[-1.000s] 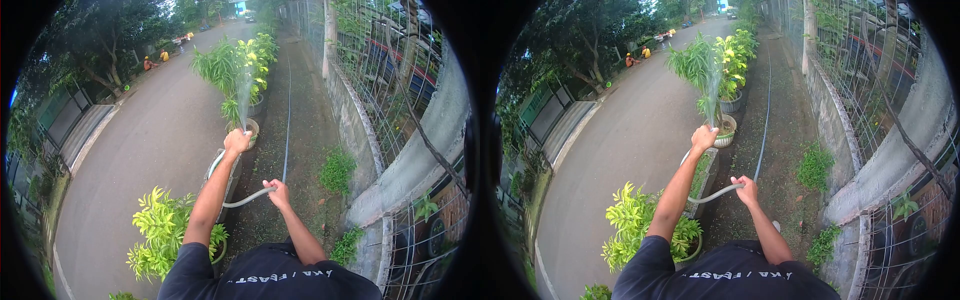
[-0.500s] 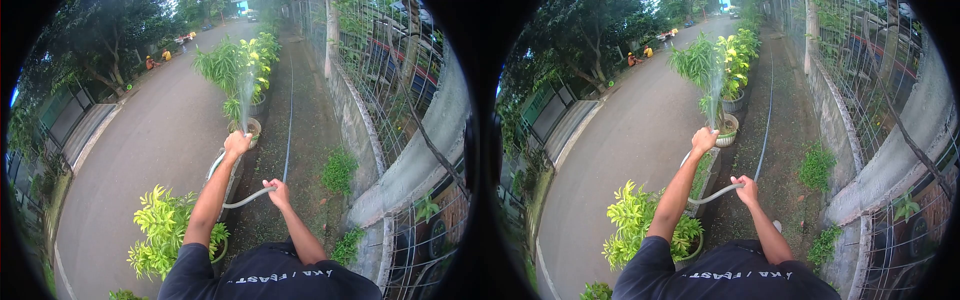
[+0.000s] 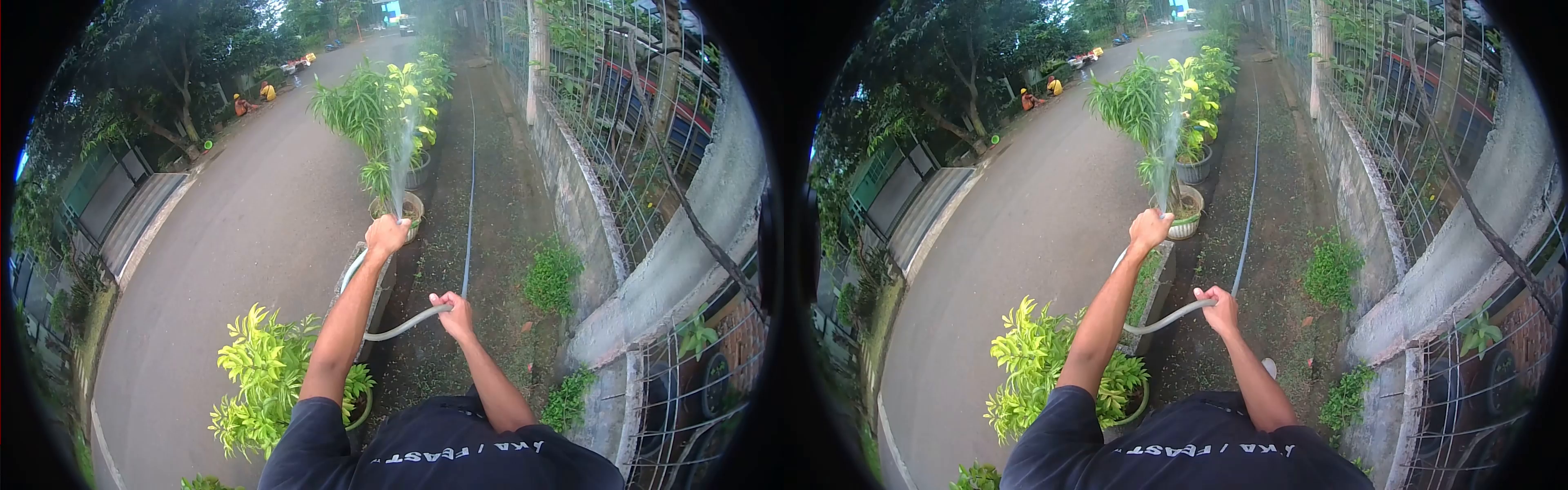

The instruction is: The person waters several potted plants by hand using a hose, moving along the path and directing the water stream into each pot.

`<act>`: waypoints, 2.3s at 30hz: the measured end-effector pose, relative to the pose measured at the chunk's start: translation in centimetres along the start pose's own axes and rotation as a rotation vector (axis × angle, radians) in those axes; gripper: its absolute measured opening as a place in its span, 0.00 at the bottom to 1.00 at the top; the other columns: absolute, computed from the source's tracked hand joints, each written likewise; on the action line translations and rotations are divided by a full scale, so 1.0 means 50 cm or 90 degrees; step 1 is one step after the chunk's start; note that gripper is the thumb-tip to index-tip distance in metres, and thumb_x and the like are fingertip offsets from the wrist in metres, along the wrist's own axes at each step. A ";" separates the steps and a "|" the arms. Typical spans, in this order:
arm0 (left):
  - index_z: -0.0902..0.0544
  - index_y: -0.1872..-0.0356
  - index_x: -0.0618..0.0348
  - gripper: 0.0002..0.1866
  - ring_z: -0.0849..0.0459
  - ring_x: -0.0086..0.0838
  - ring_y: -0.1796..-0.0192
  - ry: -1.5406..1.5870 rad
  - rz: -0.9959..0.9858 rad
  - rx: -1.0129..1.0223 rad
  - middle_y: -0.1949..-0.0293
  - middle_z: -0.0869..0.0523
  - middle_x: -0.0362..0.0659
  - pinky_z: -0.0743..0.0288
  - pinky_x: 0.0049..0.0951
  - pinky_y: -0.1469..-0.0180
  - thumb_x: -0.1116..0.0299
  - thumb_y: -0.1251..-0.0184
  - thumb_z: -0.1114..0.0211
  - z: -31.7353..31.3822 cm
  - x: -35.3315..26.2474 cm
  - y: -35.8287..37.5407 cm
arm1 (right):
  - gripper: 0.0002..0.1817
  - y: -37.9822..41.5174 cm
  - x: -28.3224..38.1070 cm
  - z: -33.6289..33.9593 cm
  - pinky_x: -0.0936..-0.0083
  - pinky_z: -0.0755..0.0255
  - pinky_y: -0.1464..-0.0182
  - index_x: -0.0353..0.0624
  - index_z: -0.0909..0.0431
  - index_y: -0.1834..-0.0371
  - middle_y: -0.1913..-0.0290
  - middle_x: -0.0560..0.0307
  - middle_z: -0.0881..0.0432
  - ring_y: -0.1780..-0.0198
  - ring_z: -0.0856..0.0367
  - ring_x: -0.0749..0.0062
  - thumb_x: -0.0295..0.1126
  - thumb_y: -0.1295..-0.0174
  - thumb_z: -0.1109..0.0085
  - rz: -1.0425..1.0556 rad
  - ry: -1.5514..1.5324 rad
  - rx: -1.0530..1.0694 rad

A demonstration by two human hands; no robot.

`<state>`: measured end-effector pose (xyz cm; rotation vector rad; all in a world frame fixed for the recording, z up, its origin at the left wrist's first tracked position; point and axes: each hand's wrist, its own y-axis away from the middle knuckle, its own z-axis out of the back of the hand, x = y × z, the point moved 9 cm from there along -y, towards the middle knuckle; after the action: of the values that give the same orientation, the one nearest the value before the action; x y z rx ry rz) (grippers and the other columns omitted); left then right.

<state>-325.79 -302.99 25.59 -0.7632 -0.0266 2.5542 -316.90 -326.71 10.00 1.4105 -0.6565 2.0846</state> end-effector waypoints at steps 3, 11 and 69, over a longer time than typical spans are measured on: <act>0.11 0.58 0.65 0.26 0.12 0.57 0.49 0.010 -0.005 0.000 0.57 0.11 0.63 0.21 0.51 0.44 0.49 0.38 0.39 0.000 0.001 0.002 | 0.25 0.002 0.000 -0.001 0.70 0.32 0.69 0.41 0.20 0.75 0.80 0.61 0.22 0.75 0.29 0.78 0.52 0.33 0.29 0.004 0.002 -0.002; 0.10 0.59 0.64 0.25 0.11 0.56 0.50 0.004 -0.001 -0.012 0.59 0.10 0.62 0.20 0.50 0.45 0.49 0.38 0.38 0.003 0.021 0.010 | 0.24 0.027 -0.019 -0.015 0.71 0.32 0.69 0.42 0.20 0.75 0.80 0.62 0.22 0.75 0.29 0.80 0.52 0.34 0.29 0.008 0.009 -0.012; 0.15 0.71 0.68 0.28 0.12 0.42 0.62 0.213 -0.010 0.065 0.71 0.13 0.54 0.24 0.45 0.52 0.47 0.29 0.42 -0.054 -0.208 0.294 | 0.27 0.273 -0.068 0.347 0.68 0.34 0.71 0.41 0.21 0.75 0.81 0.61 0.23 0.77 0.29 0.76 0.56 0.34 0.30 0.007 -0.043 -0.054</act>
<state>-323.09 -320.97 26.45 -1.1325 0.2022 2.3606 -313.20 -348.71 11.32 1.4370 -0.7728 2.0010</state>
